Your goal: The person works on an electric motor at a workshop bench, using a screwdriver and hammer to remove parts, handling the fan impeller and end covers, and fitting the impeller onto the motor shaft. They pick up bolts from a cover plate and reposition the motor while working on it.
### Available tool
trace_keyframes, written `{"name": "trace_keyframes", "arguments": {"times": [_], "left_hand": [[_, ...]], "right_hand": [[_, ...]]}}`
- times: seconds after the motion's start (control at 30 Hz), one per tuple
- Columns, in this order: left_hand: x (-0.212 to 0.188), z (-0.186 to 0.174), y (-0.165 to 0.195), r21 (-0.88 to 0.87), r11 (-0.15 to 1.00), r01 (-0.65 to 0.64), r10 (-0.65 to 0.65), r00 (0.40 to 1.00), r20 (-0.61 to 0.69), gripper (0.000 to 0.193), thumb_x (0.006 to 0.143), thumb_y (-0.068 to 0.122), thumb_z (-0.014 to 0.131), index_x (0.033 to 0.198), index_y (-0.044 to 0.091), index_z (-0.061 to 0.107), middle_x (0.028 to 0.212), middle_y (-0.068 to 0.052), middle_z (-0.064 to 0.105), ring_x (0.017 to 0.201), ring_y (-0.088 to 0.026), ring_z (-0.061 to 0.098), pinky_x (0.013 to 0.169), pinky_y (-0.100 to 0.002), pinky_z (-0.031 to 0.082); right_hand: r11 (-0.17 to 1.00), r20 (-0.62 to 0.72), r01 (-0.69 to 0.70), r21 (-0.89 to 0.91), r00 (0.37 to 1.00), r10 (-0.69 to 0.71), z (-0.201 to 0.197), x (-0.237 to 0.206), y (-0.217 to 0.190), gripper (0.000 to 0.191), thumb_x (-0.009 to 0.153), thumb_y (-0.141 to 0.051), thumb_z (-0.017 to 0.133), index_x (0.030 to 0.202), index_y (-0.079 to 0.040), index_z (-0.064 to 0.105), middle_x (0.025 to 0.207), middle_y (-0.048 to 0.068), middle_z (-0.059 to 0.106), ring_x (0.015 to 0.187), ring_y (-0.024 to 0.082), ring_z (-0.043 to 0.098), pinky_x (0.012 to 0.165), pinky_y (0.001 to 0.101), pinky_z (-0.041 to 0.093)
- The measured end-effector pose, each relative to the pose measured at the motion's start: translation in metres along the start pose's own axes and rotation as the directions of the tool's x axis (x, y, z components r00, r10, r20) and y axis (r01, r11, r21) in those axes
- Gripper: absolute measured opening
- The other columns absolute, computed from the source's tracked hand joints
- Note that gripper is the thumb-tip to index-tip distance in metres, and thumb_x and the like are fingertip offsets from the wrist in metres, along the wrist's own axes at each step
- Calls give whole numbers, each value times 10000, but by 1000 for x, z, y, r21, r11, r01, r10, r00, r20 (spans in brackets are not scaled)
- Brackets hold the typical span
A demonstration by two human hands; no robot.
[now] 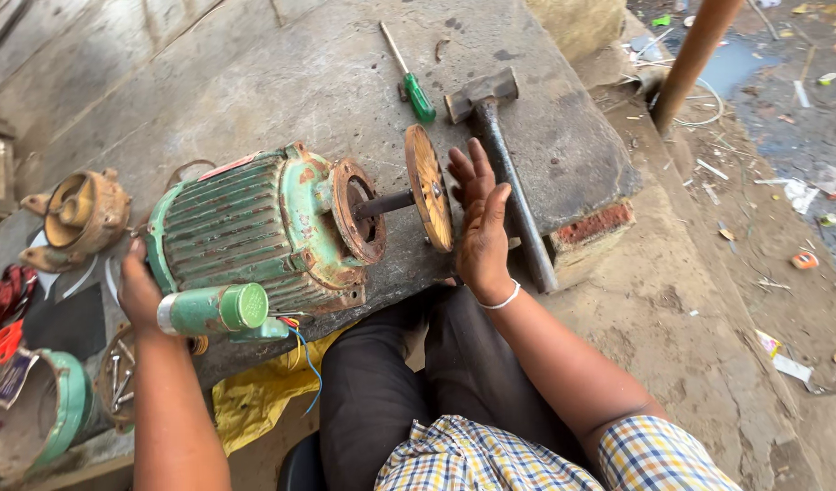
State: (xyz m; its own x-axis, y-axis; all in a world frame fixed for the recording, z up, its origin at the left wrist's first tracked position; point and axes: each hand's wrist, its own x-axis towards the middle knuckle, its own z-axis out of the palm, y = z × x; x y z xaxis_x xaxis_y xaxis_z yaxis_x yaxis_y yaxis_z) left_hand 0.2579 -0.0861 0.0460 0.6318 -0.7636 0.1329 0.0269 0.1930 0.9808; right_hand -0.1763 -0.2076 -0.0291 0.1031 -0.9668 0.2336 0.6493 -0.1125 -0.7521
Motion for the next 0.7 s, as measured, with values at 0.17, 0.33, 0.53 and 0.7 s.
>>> {"name": "trace_keyframes", "arguments": {"times": [0.17,0.33,0.53,0.7], "left_hand": [[31,-24,-2,374,920,115,-58,985,-162,371,1106,328,531,1217,22,709,1131,-58,704,1014,-157,652,919,-318,527],[23,-3,11,195,977,88,-106,991,83,439,1104,375,491,1359,70,679,1255,-46,712,1136,-159,661,1012,-301,523],[-3,26,36,-86,978,189,-155,939,307,454,1107,382,479,1430,75,564,1360,-63,658,1242,-201,646,1099,-375,518],[-7,21,23,-113,992,52,-15,953,303,479,1140,409,457,1432,42,551,1379,-86,631,1286,-211,583,1142,-383,458]], "right_hand": [[993,12,50,-105,999,-49,-1,-2,-13,933,1019,-778,121,1687,-131,194,1709,212,344,1598,375,311,1301,520,186],[973,174,12,-232,984,30,3,5,-29,1024,930,-833,194,1689,-150,118,1756,168,174,1614,350,196,1266,524,158],[957,367,144,-253,929,-43,24,19,-24,1065,985,-839,406,1692,-75,183,1798,149,175,1700,288,138,1410,441,81],[992,340,39,-123,940,6,29,18,-20,1050,931,-683,621,1678,-72,206,1704,139,290,1597,275,292,1317,438,280]]}}
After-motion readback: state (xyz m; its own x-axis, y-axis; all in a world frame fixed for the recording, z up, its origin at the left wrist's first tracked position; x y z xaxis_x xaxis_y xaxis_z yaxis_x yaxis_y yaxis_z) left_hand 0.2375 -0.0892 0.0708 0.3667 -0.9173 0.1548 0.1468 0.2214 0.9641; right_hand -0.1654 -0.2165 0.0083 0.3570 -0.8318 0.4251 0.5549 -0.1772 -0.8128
